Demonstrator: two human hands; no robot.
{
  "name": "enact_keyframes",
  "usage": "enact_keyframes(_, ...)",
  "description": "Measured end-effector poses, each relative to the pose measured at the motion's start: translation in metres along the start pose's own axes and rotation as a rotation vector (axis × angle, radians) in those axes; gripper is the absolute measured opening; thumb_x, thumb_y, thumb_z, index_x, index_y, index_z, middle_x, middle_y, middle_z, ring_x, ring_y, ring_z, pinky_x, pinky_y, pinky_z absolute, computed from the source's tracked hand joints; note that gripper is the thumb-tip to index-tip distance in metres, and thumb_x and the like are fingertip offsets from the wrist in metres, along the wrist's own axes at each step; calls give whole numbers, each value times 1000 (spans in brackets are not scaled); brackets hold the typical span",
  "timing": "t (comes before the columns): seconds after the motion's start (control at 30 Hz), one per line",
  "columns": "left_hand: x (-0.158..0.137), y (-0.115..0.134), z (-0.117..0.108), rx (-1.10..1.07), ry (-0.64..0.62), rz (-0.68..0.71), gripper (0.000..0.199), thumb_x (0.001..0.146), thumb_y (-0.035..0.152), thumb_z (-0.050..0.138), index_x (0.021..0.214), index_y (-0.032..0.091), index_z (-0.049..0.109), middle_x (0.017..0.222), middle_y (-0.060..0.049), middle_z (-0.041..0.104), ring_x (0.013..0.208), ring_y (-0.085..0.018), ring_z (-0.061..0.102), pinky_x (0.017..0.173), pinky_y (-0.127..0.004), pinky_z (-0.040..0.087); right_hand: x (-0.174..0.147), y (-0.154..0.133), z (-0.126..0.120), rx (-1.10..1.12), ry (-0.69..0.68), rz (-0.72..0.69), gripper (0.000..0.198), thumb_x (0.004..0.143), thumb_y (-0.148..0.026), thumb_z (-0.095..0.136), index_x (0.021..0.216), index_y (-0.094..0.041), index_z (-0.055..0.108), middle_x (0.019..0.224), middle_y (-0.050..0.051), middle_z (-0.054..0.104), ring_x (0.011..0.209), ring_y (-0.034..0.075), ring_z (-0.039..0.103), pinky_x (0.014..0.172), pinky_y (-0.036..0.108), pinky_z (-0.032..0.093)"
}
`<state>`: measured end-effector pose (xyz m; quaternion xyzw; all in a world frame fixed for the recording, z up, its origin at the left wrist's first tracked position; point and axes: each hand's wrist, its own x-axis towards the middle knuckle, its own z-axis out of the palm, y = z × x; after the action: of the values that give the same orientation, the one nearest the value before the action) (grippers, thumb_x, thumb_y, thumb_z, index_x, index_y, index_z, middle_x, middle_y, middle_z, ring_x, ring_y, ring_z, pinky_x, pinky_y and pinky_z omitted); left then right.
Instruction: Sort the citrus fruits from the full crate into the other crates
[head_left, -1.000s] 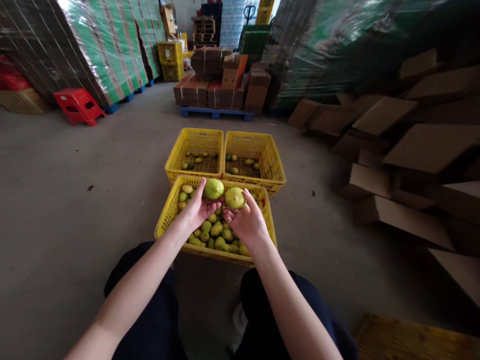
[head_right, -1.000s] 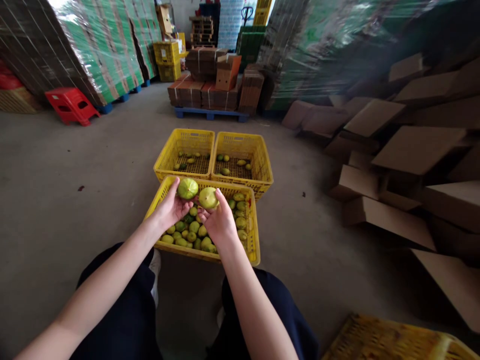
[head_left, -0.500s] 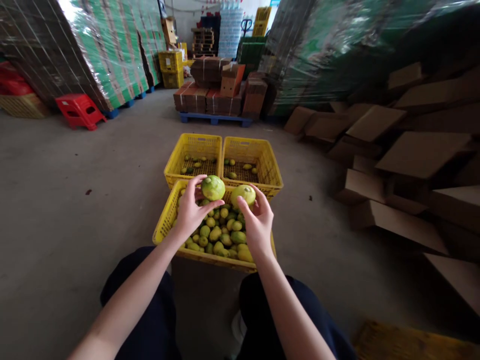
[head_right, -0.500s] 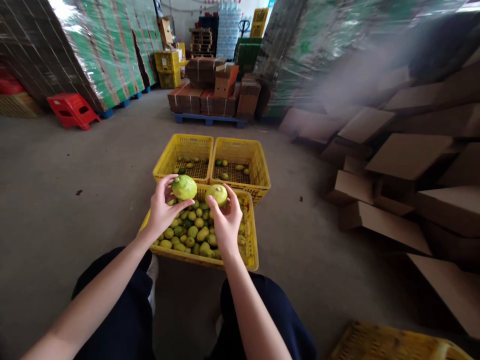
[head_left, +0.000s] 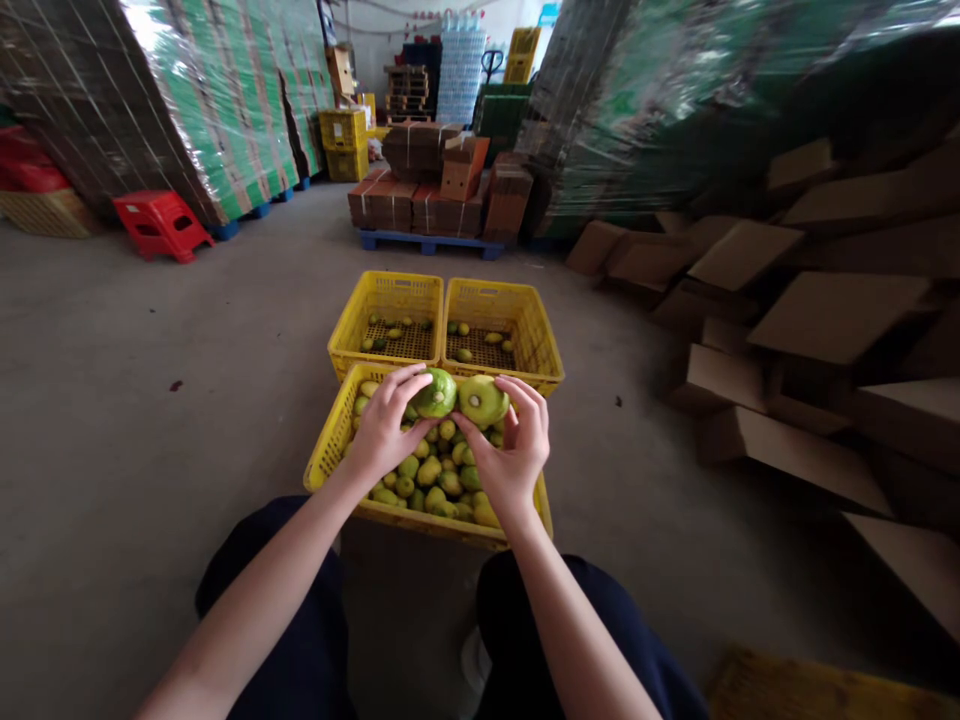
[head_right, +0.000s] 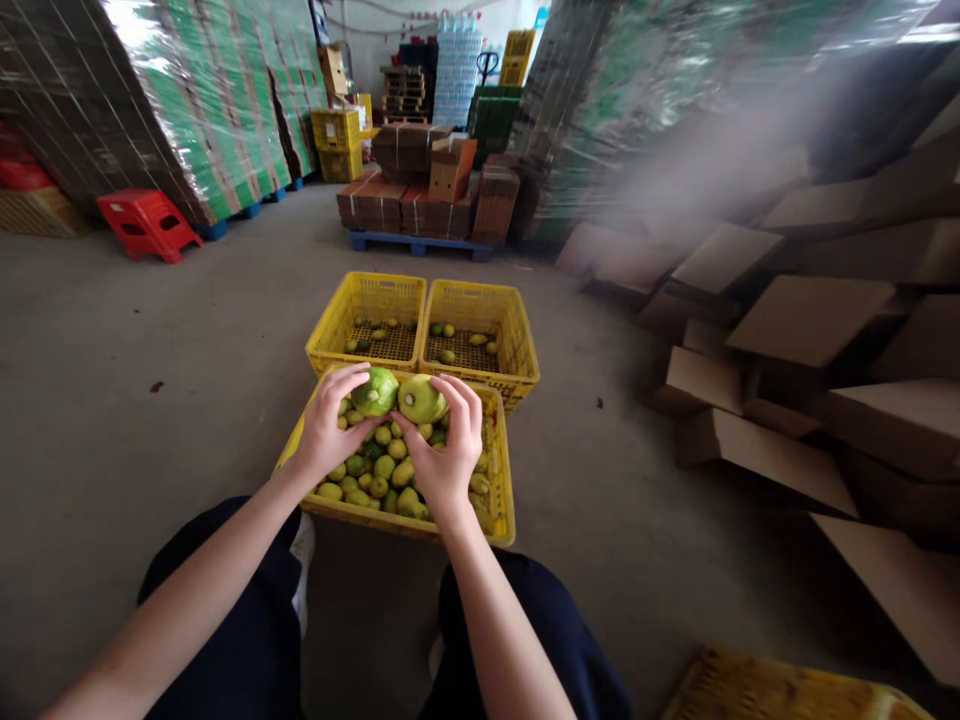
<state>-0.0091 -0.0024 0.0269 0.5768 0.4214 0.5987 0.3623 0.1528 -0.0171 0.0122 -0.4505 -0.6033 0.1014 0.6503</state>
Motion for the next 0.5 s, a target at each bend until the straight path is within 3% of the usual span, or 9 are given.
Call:
enact_keyframes(0.3, 0, -2, 0, 41, -30, 54, 44, 61, 9, 83, 100, 24, 69, 123, -11, 62, 128, -31, 52, 111, -47, 37, -1, -1, 2, 31, 14, 19, 48, 74, -21, 75, 119, -31, 60, 118, 7, 58, 114, 26, 56, 98, 48, 50)
enact_keyframes(0.5, -1, -9, -4, 180, -82, 242, 46, 67, 13, 80, 109, 28, 68, 128, -10, 61, 127, -28, 53, 114, -46, 34, -1, 0, 2, 36, 9, 9, 49, 74, -19, 74, 119, -31, 60, 119, 7, 58, 114, 27, 56, 100, 49, 48)
